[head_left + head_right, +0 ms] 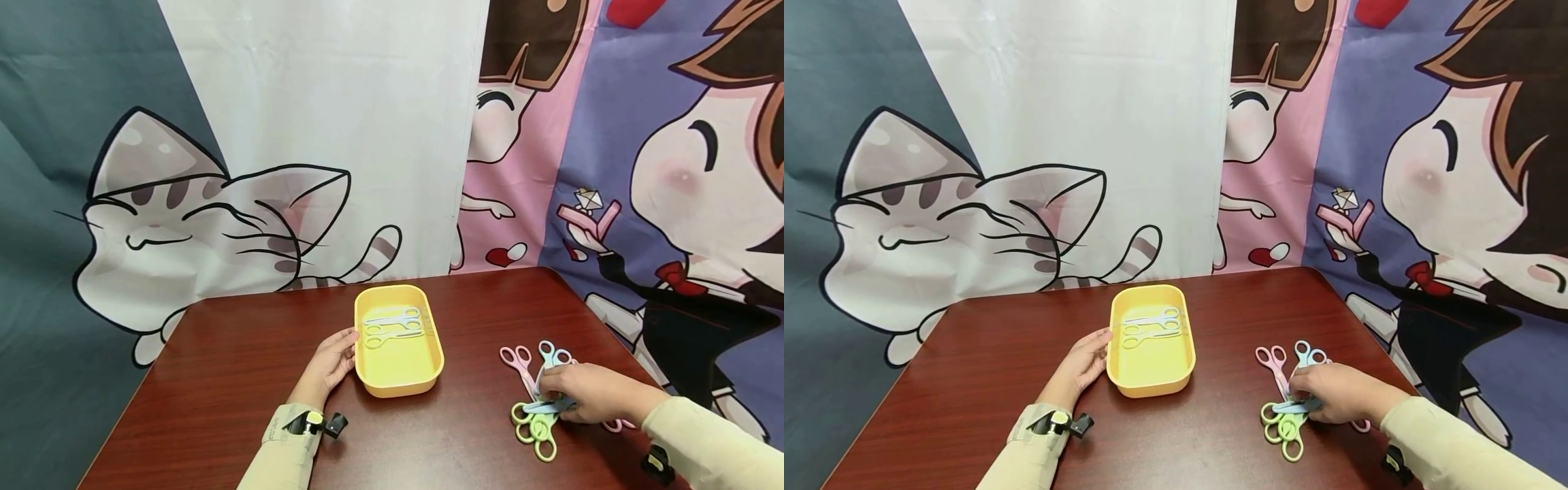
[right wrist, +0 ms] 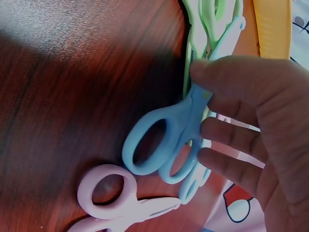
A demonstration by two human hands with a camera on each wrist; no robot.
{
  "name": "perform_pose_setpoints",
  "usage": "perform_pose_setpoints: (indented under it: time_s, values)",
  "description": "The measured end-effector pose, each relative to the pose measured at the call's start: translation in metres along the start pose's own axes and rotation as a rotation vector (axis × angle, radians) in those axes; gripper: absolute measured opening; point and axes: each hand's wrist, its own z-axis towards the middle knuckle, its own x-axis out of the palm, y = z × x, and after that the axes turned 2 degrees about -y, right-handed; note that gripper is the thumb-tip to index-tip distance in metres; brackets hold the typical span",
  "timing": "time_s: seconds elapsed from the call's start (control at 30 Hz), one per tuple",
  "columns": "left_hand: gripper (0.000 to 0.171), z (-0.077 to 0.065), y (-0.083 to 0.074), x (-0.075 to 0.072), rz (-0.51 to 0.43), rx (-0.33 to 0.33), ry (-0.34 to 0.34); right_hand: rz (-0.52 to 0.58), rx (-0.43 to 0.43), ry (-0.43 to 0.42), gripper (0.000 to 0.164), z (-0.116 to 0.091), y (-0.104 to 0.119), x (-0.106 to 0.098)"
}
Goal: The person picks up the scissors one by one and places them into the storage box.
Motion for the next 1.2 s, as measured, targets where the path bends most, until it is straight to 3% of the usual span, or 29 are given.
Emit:
perform_pose_setpoints:
  time_s: [0.3, 0.57, 0.93, 1.2]
  values:
    - [0.013, 0.001, -0.001, 0.0, -0.002, -0.009, -0.001, -0.055, -0.047, -0.042, 0.045, 0.001, -0.003, 0.004]
    - [0.013, 0.0, 0.0, 0.001, -0.008, -0.003, -0.016, -0.11, -0.066, -0.068, 0.045, 0.018, -0.004, -0.012]
    - [0.017, 0.001, 0.0, -0.001, -0.006, -0.011, -0.003, -0.122, -0.059, 0.038, 0.038, 0.076, 0.005, -0.041]
    - [0.015, 0.001, 0.001, -0.001, -0.002, 0.002, -0.009, -0.112, -0.033, 0.091, 0.032, 0.126, 0.011, -0.05]
